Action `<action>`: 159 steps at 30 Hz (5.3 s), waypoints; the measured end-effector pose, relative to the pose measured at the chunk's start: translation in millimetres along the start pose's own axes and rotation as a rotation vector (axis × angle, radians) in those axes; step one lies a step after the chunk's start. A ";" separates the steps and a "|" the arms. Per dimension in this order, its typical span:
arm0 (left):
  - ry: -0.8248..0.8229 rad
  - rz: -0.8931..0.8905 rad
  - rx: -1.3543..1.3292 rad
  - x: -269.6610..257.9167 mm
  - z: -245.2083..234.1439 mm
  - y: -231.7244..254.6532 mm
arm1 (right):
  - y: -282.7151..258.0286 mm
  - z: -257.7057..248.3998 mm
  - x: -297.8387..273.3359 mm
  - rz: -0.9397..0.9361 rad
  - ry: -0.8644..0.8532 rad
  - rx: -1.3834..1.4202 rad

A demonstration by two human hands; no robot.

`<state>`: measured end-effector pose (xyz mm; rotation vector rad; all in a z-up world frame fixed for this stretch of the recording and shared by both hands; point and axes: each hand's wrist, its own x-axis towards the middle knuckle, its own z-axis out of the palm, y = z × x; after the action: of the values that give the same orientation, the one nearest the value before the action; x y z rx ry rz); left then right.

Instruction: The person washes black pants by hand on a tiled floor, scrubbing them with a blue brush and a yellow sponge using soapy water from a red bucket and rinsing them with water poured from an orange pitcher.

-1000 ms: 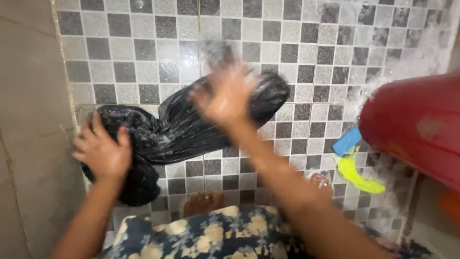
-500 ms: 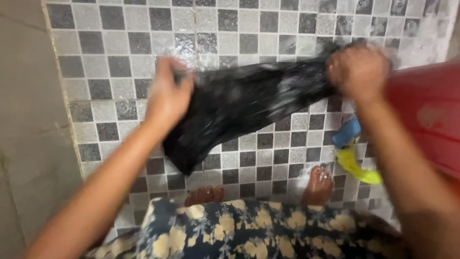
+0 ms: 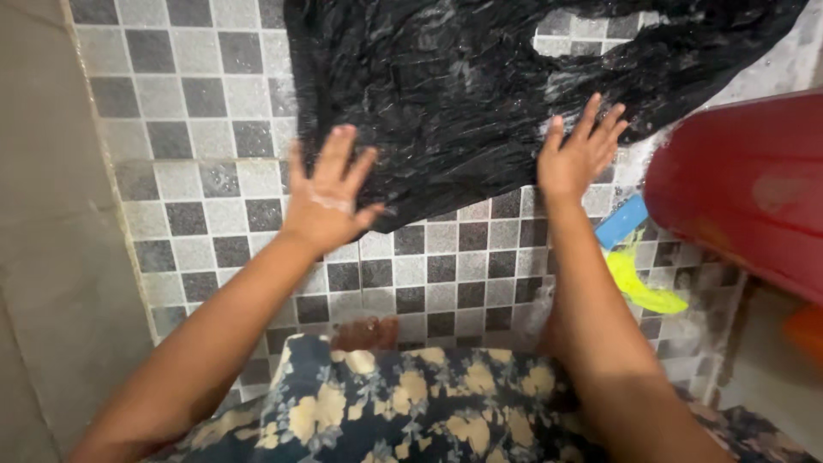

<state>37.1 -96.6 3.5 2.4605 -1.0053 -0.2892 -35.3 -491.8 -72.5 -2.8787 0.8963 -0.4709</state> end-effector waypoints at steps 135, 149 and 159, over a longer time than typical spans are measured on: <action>0.008 -0.155 0.367 -45.0 -85.8 -138.8 | 20.8 83.5 239.2 -0.573 0.334 -0.585; 0.060 0.040 0.516 -44.9 -78.7 -178.1 | -307.7 31.4 33.0 -0.966 -0.247 0.208; 0.362 -0.183 0.256 -41.0 -94.7 -127.8 | 23.0 70.9 282.9 -0.213 -0.146 -0.290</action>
<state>119.3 44.1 23.8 2.7054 -0.6995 0.2377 195.5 -671.5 -69.1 -3.2391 0.6894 -0.1513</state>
